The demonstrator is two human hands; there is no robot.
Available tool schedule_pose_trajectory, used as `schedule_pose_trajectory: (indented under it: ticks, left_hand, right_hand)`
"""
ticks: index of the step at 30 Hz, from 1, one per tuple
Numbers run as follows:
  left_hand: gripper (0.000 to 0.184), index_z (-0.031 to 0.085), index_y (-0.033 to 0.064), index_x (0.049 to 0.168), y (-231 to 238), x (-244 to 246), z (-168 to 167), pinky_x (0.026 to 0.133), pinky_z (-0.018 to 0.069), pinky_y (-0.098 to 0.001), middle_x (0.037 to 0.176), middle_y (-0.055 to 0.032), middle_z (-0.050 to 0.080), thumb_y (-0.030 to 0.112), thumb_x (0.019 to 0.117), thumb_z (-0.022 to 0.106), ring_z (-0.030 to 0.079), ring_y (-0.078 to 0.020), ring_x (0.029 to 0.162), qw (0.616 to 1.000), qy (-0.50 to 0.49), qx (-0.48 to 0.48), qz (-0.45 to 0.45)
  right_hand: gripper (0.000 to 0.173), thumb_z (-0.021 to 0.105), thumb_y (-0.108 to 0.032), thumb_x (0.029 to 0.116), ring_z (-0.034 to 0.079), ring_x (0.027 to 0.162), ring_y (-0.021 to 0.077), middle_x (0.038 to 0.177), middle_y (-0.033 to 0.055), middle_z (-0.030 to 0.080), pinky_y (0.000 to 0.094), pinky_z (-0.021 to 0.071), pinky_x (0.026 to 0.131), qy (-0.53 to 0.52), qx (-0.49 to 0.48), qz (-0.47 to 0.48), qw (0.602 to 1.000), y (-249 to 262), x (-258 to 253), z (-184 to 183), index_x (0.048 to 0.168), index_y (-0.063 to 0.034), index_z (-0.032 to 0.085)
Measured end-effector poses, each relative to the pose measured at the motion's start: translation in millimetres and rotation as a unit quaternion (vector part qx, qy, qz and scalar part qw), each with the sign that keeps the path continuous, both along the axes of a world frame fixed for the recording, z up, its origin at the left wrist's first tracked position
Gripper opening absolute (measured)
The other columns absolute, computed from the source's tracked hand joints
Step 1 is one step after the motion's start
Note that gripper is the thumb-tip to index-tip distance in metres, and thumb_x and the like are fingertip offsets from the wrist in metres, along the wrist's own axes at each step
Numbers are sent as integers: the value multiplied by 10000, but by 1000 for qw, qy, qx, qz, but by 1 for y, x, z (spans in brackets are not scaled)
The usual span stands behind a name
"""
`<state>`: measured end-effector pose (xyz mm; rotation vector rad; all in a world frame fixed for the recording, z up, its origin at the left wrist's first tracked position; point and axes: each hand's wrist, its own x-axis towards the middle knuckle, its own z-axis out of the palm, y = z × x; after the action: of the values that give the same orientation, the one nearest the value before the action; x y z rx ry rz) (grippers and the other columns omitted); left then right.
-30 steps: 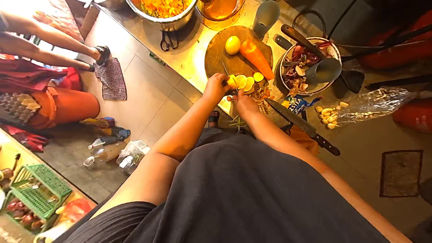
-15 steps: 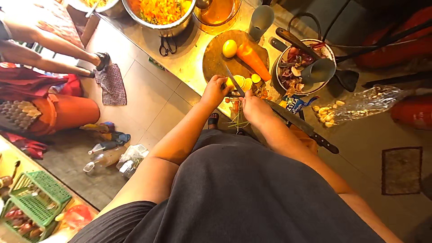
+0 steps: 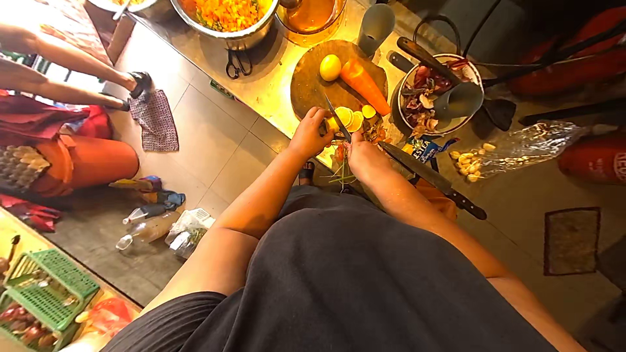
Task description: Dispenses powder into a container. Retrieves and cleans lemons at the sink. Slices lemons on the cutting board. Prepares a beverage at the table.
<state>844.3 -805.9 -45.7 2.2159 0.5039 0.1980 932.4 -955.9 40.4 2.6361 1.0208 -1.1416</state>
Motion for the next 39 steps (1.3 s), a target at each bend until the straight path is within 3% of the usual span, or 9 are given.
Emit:
schedule_pose_trajectory:
  ticks: [17, 25, 32, 39]
  left_hand:
    - [369, 648, -32, 1199, 8, 3, -4, 943, 565, -364, 1247, -203, 637, 162, 901, 750, 681, -253, 1046, 1000, -2, -13, 1]
    - [357, 640, -45, 1205, 9, -1, -7, 966, 556, -362, 1235, -212, 638, 161, 927, 727, 675, -261, 1073, 1000, -9, -18, 11]
    - [341, 649, -46, 1181, 8, -2, -7, 941, 569, -345, 1204, -213, 648, 149, 916, 736, 686, -247, 1041, 999, -10, -23, 29]
    - [358, 637, -42, 1220, 8, -1, -7, 968, 562, -345, 1249, -219, 632, 164, 940, 719, 674, -254, 1091, 997, 4, -52, 49]
  right_hand:
    - [425, 286, -364, 1146, 703, 1066, 438, 1060, 257, 680, 597, 567, 846, 40, 49, -25, 998, 39, 13, -21, 1346, -18, 432]
    - [438, 316, -372, 1142, 717, 1008, 435, 993, 247, 686, 584, 580, 818, 43, 46, -23, 998, -4, -7, -12, 1332, -2, 456]
    - [434, 320, -366, 1142, 701, 1093, 434, 1093, 250, 694, 594, 569, 861, 29, 32, -19, 999, 41, 0, -25, 1384, -29, 445]
    - [439, 305, -365, 1143, 718, 1021, 435, 1026, 246, 693, 585, 582, 815, 26, -5, -11, 1000, -2, -18, -17, 1370, -18, 448]
